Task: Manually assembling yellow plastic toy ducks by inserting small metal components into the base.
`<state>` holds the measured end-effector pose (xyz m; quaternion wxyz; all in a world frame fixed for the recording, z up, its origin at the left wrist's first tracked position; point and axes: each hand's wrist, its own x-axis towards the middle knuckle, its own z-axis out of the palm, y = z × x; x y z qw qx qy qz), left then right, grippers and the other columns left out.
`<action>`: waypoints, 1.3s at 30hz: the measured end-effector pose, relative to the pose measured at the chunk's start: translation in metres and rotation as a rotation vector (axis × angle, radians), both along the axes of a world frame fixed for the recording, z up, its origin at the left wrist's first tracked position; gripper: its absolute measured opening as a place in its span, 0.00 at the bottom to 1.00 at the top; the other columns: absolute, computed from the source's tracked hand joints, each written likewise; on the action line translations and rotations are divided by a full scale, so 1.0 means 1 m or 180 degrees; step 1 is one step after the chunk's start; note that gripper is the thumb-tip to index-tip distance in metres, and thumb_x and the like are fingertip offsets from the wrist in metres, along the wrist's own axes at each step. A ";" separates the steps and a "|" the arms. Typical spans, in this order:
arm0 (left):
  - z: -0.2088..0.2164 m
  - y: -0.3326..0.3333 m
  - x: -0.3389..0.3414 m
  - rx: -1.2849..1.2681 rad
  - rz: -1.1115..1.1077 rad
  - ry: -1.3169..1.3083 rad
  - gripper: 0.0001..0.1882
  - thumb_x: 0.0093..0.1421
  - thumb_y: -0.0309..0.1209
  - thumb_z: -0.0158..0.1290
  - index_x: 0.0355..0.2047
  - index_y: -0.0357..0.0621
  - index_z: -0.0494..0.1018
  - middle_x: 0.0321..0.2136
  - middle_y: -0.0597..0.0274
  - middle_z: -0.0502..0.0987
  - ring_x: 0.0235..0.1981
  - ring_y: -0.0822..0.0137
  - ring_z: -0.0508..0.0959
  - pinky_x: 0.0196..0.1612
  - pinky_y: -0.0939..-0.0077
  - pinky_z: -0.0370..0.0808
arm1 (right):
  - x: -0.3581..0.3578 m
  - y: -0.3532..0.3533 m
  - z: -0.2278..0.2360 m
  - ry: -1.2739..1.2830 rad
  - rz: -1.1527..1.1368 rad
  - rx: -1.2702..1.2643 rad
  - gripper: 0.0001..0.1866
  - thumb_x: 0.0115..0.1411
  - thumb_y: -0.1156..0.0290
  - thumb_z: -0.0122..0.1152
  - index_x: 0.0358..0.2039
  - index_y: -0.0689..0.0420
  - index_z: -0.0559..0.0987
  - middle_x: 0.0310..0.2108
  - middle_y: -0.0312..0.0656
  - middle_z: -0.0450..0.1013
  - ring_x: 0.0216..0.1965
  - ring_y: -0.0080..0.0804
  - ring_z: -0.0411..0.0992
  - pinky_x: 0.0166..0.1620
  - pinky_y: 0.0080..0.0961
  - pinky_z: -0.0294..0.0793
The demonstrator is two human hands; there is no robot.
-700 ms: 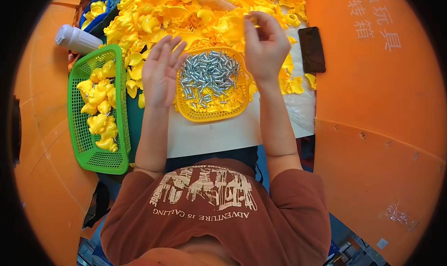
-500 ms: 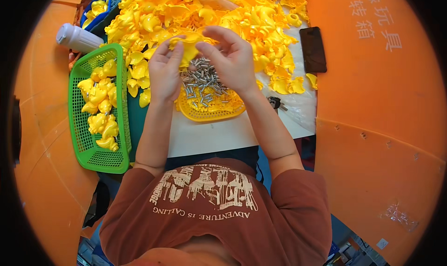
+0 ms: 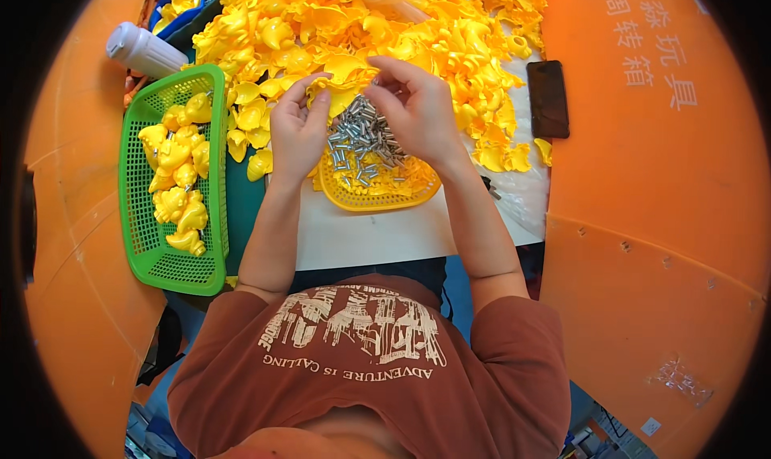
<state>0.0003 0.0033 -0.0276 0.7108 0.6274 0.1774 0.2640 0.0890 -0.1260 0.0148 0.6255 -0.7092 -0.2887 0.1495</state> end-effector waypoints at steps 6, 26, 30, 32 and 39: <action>0.000 -0.006 -0.002 0.0883 0.0378 -0.0136 0.09 0.56 0.24 0.50 0.38 0.35 0.72 0.19 0.60 0.73 0.17 0.76 0.69 0.19 0.81 0.65 | -0.017 0.011 0.018 0.0057 0.0348 -0.0130 0.05 0.55 0.80 0.57 0.33 0.65 0.78 0.27 0.37 0.74 0.27 0.18 0.71 0.32 0.14 0.71; 0.017 -0.011 -0.011 0.1714 0.0637 -0.0021 0.09 0.54 0.22 0.50 0.36 0.34 0.71 0.28 0.46 0.76 0.28 0.52 0.77 0.31 0.69 0.73 | -0.020 0.017 0.017 -0.0899 0.0114 -0.0181 0.04 0.54 0.77 0.59 0.28 0.65 0.78 0.24 0.37 0.74 0.24 0.17 0.69 0.26 0.15 0.67; 0.016 -0.011 -0.012 0.1935 0.0668 0.0023 0.10 0.53 0.21 0.49 0.37 0.34 0.71 0.28 0.45 0.75 0.26 0.55 0.77 0.29 0.69 0.73 | -0.020 0.020 0.017 -0.0988 0.0020 -0.0137 0.03 0.54 0.77 0.60 0.27 0.64 0.78 0.23 0.35 0.74 0.24 0.16 0.68 0.25 0.16 0.67; 0.016 -0.009 -0.010 0.1625 0.0404 0.0094 0.10 0.54 0.21 0.49 0.37 0.33 0.71 0.28 0.48 0.76 0.25 0.61 0.77 0.28 0.73 0.73 | -0.013 0.021 0.016 -0.2174 0.0075 -0.0111 0.03 0.53 0.77 0.60 0.27 0.64 0.78 0.23 0.34 0.73 0.24 0.16 0.68 0.25 0.15 0.66; 0.022 -0.002 -0.016 -0.0286 -0.0515 -0.0359 0.10 0.56 0.21 0.47 0.39 0.29 0.71 0.27 0.66 0.75 0.23 0.83 0.71 0.23 0.88 0.69 | 0.000 0.024 0.031 -0.0903 0.0853 -0.0132 0.05 0.55 0.75 0.59 0.29 0.64 0.78 0.24 0.34 0.73 0.27 0.16 0.68 0.30 0.14 0.68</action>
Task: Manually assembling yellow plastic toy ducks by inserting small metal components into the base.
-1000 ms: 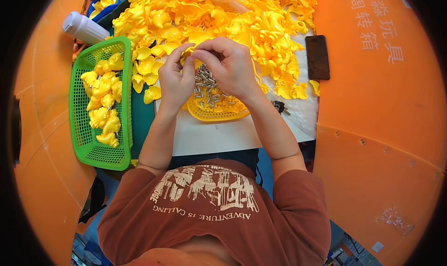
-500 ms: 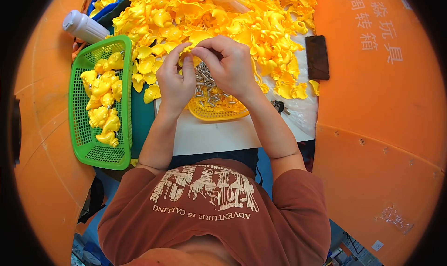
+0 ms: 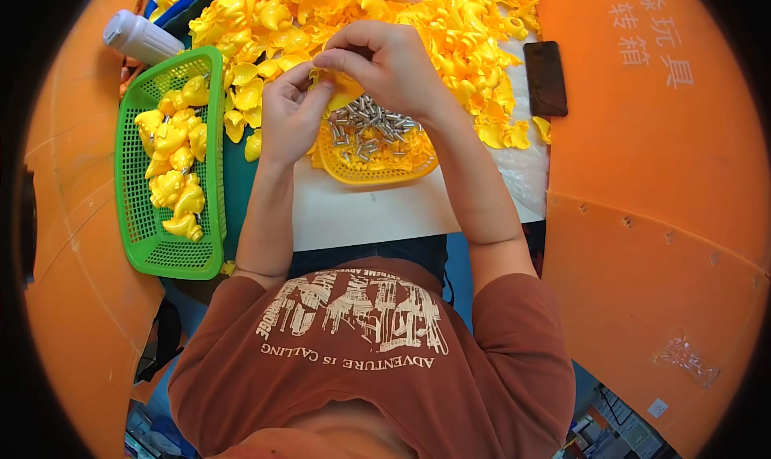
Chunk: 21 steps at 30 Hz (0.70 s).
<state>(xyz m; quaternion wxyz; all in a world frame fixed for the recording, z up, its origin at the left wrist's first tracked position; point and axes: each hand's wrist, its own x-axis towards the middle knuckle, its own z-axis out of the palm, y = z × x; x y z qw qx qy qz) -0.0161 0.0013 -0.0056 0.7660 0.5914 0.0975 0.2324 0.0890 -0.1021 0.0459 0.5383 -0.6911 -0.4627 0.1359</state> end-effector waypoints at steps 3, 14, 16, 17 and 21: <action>0.000 0.001 -0.002 0.0084 -0.0157 0.0041 0.10 0.56 0.21 0.48 0.38 0.29 0.71 0.25 0.67 0.73 0.22 0.84 0.70 0.21 0.89 0.67 | 0.003 0.000 -0.004 0.0012 0.0020 -0.0294 0.05 0.55 0.75 0.59 0.31 0.64 0.78 0.24 0.34 0.73 0.27 0.15 0.68 0.30 0.13 0.68; -0.008 0.037 0.005 -0.1131 0.0412 -0.0015 0.07 0.59 0.25 0.48 0.37 0.37 0.68 0.26 0.60 0.74 0.21 0.71 0.74 0.21 0.82 0.68 | -0.009 -0.011 -0.022 -0.0842 -0.0944 -0.0410 0.06 0.51 0.72 0.61 0.29 0.59 0.78 0.18 0.36 0.71 0.21 0.24 0.69 0.26 0.19 0.68; -0.010 0.044 0.004 -0.1383 0.0802 -0.0117 0.08 0.58 0.25 0.49 0.38 0.39 0.66 0.30 0.60 0.74 0.24 0.68 0.75 0.23 0.78 0.70 | -0.024 -0.028 -0.036 -0.1154 -0.0233 -0.1040 0.06 0.50 0.72 0.60 0.29 0.58 0.78 0.20 0.39 0.72 0.22 0.30 0.70 0.28 0.24 0.69; -0.009 0.043 0.004 -0.1398 0.0802 -0.0101 0.08 0.58 0.25 0.49 0.38 0.39 0.66 0.30 0.60 0.74 0.24 0.68 0.75 0.23 0.78 0.70 | -0.031 -0.036 -0.039 -0.1456 0.0492 -0.1644 0.06 0.48 0.72 0.60 0.29 0.57 0.78 0.22 0.41 0.72 0.24 0.37 0.72 0.29 0.29 0.71; -0.004 0.042 -0.001 -0.1432 0.0817 -0.0082 0.09 0.57 0.25 0.51 0.38 0.39 0.66 0.31 0.60 0.74 0.24 0.68 0.75 0.24 0.78 0.70 | -0.041 -0.046 -0.035 -0.1438 0.0016 -0.1958 0.06 0.48 0.72 0.58 0.29 0.55 0.79 0.26 0.41 0.72 0.29 0.44 0.72 0.33 0.34 0.71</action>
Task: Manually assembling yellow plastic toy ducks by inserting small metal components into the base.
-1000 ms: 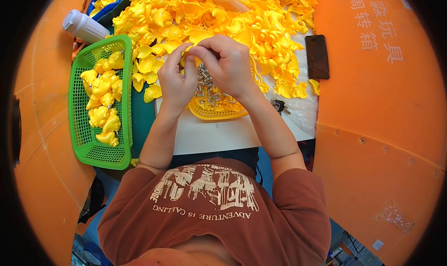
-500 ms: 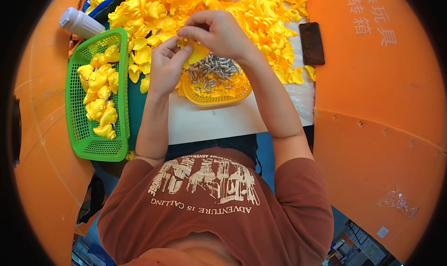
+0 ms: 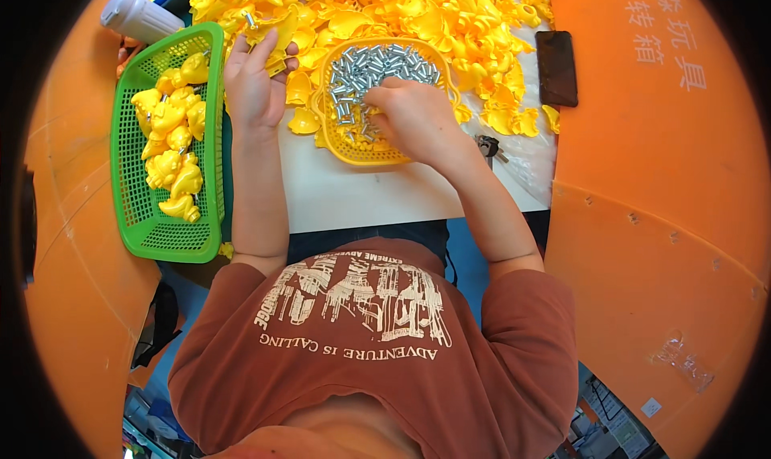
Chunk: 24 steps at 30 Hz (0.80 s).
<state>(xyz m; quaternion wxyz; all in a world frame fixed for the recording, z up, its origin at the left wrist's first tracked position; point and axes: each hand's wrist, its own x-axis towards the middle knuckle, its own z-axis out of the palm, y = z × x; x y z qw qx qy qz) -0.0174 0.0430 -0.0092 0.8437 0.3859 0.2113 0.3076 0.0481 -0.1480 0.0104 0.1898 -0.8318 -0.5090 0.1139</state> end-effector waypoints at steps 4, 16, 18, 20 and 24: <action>0.000 -0.005 0.005 0.0289 -0.0247 -0.0069 0.10 0.56 0.25 0.51 0.39 0.38 0.66 0.31 0.59 0.75 0.24 0.69 0.75 0.23 0.79 0.70 | 0.009 -0.004 -0.007 -0.0009 0.0121 -0.0200 0.05 0.50 0.70 0.57 0.28 0.53 0.79 0.27 0.39 0.72 0.30 0.41 0.73 0.33 0.35 0.73; -0.002 -0.040 0.009 0.0556 -0.1018 0.0366 0.12 0.57 0.26 0.52 0.41 0.37 0.66 0.31 0.60 0.75 0.20 0.76 0.76 0.18 0.88 0.69 | 0.028 0.019 0.011 0.1473 -0.0758 0.2360 0.08 0.55 0.81 0.57 0.36 0.66 0.75 0.31 0.37 0.74 0.32 0.18 0.71 0.35 0.12 0.70; -0.003 -0.041 0.010 0.0602 -0.1025 0.0380 0.12 0.57 0.25 0.52 0.40 0.37 0.66 0.31 0.60 0.75 0.20 0.76 0.76 0.18 0.88 0.69 | 0.027 0.028 0.011 0.1634 -0.0841 0.2520 0.10 0.54 0.81 0.58 0.38 0.66 0.75 0.30 0.36 0.73 0.31 0.18 0.70 0.35 0.12 0.69; -0.003 -0.042 0.010 0.0558 -0.0978 0.0343 0.12 0.57 0.25 0.51 0.40 0.37 0.66 0.31 0.60 0.75 0.20 0.76 0.76 0.18 0.88 0.69 | 0.029 0.032 0.011 0.1748 -0.0965 0.2500 0.10 0.52 0.81 0.60 0.37 0.64 0.77 0.29 0.36 0.73 0.31 0.18 0.71 0.34 0.13 0.70; -0.002 -0.042 0.009 0.0588 -0.0853 0.0220 0.11 0.57 0.24 0.51 0.40 0.37 0.66 0.30 0.60 0.75 0.21 0.75 0.76 0.19 0.87 0.70 | 0.030 0.041 0.007 0.0408 -0.0790 0.2193 0.09 0.48 0.80 0.64 0.32 0.62 0.80 0.27 0.40 0.73 0.28 0.23 0.72 0.31 0.16 0.71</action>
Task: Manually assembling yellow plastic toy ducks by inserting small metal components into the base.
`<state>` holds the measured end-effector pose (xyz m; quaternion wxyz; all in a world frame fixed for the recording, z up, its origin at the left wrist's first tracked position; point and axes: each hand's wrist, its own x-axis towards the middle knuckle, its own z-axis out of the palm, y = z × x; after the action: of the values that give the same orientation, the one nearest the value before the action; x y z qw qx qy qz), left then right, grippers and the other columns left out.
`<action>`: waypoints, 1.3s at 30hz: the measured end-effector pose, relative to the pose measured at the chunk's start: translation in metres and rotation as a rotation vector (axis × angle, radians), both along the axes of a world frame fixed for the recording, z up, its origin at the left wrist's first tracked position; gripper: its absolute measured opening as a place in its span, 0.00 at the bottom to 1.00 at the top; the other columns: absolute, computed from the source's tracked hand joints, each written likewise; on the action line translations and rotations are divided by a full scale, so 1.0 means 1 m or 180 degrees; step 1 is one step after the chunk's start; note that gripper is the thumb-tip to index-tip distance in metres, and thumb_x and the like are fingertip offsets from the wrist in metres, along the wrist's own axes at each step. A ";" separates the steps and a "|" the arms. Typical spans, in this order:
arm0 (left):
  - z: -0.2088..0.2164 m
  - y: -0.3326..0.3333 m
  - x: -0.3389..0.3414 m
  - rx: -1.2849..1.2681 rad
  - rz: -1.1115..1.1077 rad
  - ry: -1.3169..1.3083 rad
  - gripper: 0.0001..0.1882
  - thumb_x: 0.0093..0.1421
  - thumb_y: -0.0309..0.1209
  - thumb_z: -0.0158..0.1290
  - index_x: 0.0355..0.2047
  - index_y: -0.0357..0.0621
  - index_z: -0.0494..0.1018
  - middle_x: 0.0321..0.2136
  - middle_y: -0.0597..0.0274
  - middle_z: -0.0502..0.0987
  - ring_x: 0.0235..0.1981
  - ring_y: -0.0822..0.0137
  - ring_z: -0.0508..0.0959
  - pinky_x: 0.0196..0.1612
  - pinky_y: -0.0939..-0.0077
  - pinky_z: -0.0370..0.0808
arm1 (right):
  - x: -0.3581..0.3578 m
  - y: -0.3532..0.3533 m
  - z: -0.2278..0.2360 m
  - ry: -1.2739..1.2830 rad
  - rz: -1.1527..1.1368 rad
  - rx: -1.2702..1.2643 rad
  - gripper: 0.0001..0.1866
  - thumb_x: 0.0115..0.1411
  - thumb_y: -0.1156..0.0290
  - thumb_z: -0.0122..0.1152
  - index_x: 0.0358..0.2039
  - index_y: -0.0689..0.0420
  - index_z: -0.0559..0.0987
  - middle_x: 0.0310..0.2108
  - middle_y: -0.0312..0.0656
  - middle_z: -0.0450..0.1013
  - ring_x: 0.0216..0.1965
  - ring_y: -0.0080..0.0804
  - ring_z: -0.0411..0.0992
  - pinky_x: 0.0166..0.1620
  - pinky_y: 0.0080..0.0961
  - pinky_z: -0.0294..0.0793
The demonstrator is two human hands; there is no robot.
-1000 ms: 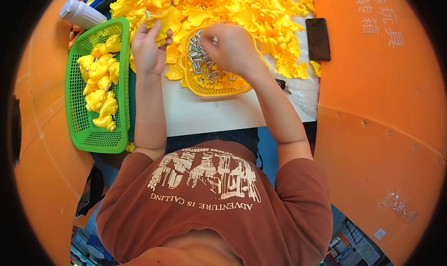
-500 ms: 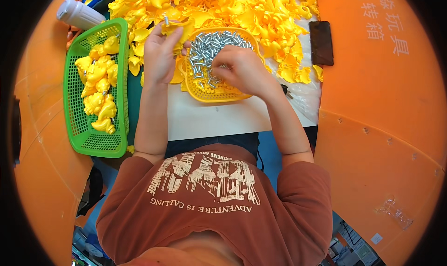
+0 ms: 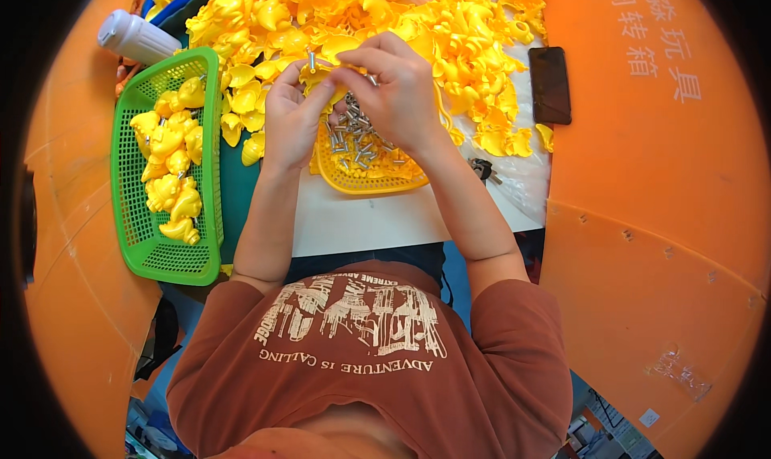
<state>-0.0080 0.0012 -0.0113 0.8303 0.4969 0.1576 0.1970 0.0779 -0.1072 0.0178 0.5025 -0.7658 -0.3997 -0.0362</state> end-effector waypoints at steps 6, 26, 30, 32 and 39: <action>-0.002 -0.001 0.001 -0.0156 0.0004 0.0100 0.10 0.57 0.23 0.50 0.40 0.36 0.66 0.30 0.60 0.75 0.21 0.75 0.76 0.18 0.87 0.70 | -0.002 0.003 -0.009 -0.0709 0.0095 0.0030 0.11 0.49 0.80 0.62 0.35 0.60 0.80 0.30 0.43 0.75 0.29 0.30 0.74 0.33 0.19 0.73; 0.002 0.007 -0.001 -0.0412 0.0001 0.0143 0.09 0.56 0.23 0.50 0.38 0.37 0.67 0.28 0.62 0.75 0.20 0.76 0.75 0.17 0.87 0.68 | 0.004 0.012 0.000 -0.0264 0.0490 0.0172 0.10 0.45 0.83 0.63 0.30 0.62 0.80 0.29 0.42 0.76 0.32 0.32 0.74 0.36 0.22 0.72; 0.004 0.002 0.000 -0.0418 0.0214 0.0013 0.08 0.57 0.22 0.49 0.38 0.37 0.66 0.27 0.62 0.75 0.19 0.77 0.74 0.17 0.87 0.69 | 0.002 0.017 -0.004 -0.0902 0.0459 0.0189 0.10 0.43 0.83 0.63 0.30 0.61 0.80 0.28 0.43 0.76 0.31 0.34 0.74 0.36 0.23 0.72; 0.001 0.002 0.001 -0.0393 0.0286 -0.0098 0.08 0.57 0.22 0.49 0.38 0.36 0.66 0.27 0.62 0.75 0.19 0.77 0.74 0.17 0.87 0.69 | 0.002 0.018 -0.002 -0.1058 0.0436 0.0202 0.11 0.43 0.83 0.63 0.31 0.61 0.80 0.28 0.43 0.76 0.31 0.35 0.73 0.36 0.24 0.72; -0.004 0.015 -0.002 -0.0079 0.0338 -0.0118 0.10 0.57 0.21 0.48 0.40 0.35 0.67 0.28 0.60 0.76 0.19 0.76 0.75 0.16 0.88 0.69 | 0.022 0.030 -0.008 0.1622 0.1244 0.0287 0.07 0.52 0.80 0.60 0.34 0.64 0.79 0.31 0.41 0.76 0.34 0.24 0.72 0.38 0.19 0.72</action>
<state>-0.0100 0.0165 -0.0152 0.8276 0.4738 0.1707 0.2480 0.1002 -0.0776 0.0099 0.6172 -0.6360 -0.3985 0.2361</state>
